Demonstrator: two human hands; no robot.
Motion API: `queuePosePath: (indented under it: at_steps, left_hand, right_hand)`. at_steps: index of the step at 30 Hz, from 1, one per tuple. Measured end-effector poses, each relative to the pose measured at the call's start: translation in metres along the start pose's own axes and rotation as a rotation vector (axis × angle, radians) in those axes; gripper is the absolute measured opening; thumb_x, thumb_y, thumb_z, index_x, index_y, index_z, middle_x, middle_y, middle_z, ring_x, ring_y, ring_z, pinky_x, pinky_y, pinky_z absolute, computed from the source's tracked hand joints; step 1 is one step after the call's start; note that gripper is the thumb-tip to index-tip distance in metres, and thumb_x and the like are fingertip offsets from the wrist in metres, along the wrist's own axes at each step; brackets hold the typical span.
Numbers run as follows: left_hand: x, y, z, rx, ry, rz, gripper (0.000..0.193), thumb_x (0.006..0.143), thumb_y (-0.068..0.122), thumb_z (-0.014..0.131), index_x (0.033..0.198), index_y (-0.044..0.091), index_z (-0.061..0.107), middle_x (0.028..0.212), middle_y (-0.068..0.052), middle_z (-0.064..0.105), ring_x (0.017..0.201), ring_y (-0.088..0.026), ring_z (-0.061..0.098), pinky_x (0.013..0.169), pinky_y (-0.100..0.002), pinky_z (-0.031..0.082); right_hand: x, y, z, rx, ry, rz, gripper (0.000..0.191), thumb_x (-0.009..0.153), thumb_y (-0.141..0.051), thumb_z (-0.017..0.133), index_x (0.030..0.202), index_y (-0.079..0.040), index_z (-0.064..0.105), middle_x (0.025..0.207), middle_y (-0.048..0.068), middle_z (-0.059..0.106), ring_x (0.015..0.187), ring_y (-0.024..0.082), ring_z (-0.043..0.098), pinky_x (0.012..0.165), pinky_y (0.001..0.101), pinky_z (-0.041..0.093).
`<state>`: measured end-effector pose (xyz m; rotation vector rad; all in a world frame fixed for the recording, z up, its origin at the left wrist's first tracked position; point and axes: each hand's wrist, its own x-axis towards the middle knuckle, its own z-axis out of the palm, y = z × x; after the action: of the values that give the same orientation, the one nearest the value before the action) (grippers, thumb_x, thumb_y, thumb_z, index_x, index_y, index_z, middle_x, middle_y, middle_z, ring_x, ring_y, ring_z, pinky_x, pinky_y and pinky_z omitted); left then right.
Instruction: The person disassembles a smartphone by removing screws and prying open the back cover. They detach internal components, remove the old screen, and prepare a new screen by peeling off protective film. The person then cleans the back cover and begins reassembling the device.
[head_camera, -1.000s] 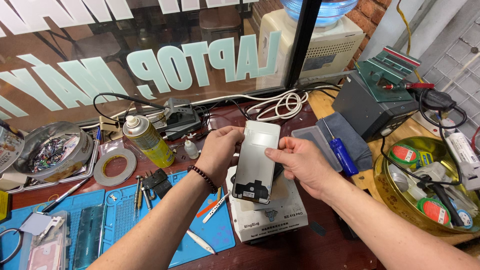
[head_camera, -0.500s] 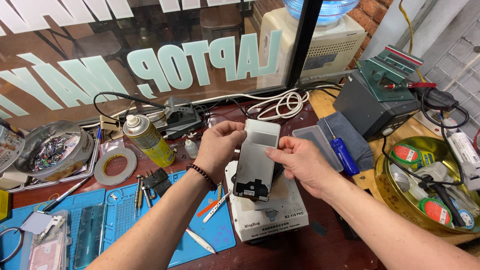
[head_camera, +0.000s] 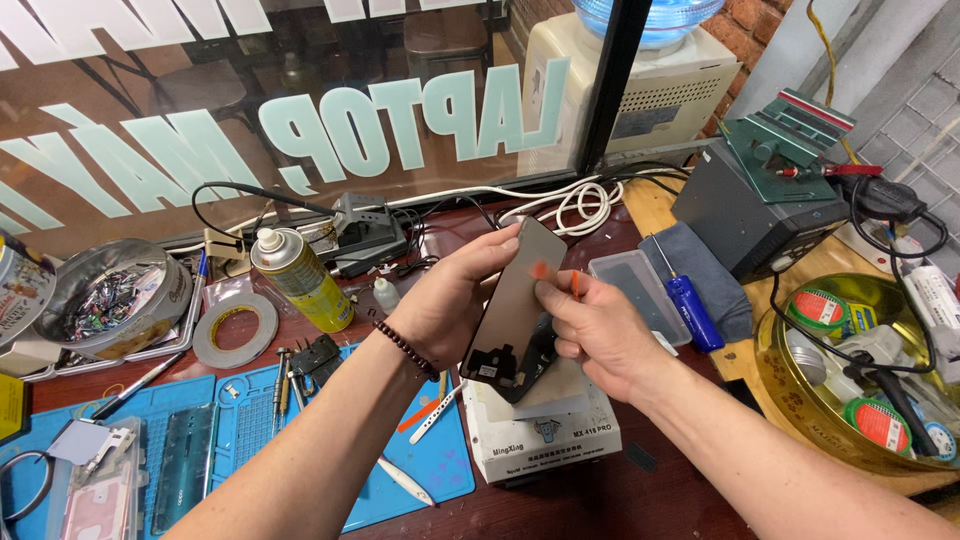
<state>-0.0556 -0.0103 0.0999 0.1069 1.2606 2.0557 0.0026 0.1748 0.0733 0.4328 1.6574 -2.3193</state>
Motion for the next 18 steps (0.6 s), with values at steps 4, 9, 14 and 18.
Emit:
queuePosePath:
  at_steps: [4, 9, 14, 18]
  left_hand:
    - [-0.005, -0.001, 0.002, -0.103, -0.114, -0.023, 0.043, 0.100, 0.040, 0.056, 0.137, 0.020, 0.059, 0.120, -0.004, 0.066, 0.102, -0.017, 0.064, 0.082, -0.039, 0.059]
    - [-0.006, 0.001, -0.001, 0.004, -0.143, -0.039, 0.046, 0.097, 0.038, 0.057, 0.141, 0.027, 0.055, 0.115, 0.002, 0.066, 0.099, -0.012, 0.065, 0.078, -0.039, 0.059]
    - [0.003, -0.012, -0.004, 0.312, 0.127, 0.099, 0.064, 0.086, 0.028, 0.074, 0.147, 0.020, 0.055, 0.113, 0.001, 0.070, 0.093, -0.010, 0.063, 0.069, -0.030, 0.051]
    - [0.009, -0.021, -0.007, 0.376, 0.181, 0.270, 0.070, 0.082, 0.023, 0.084, 0.145, 0.005, 0.058, 0.111, -0.007, 0.068, 0.092, -0.010, 0.064, 0.076, -0.026, 0.055]
  right_hand:
    - [0.004, -0.005, 0.001, 0.006, -0.013, -0.079, 0.021, 0.096, -0.021, 0.068, 0.112, -0.007, 0.066, 0.072, -0.007, 0.047, 0.052, 0.002, 0.032, 0.045, 0.0215, 0.028]
    - [0.008, -0.010, 0.009, -0.226, 0.174, -0.178, 0.020, 0.090, -0.018, 0.073, 0.104, -0.005, 0.070, 0.075, -0.006, 0.061, 0.058, 0.001, 0.044, 0.050, 0.0190, 0.033]
    - [0.014, -0.026, 0.012, -0.356, 0.238, -0.421, 0.018, 0.090, -0.013, 0.073, 0.103, 0.000, 0.075, 0.080, -0.006, 0.070, 0.065, -0.002, 0.059, 0.055, 0.0145, 0.045]
    - [0.013, -0.037, 0.009, -0.161, 0.177, -0.288, 0.016, 0.090, -0.013, 0.072, 0.101, -0.001, 0.073, 0.071, -0.004, 0.059, 0.051, 0.002, 0.043, 0.042, 0.0208, 0.029]
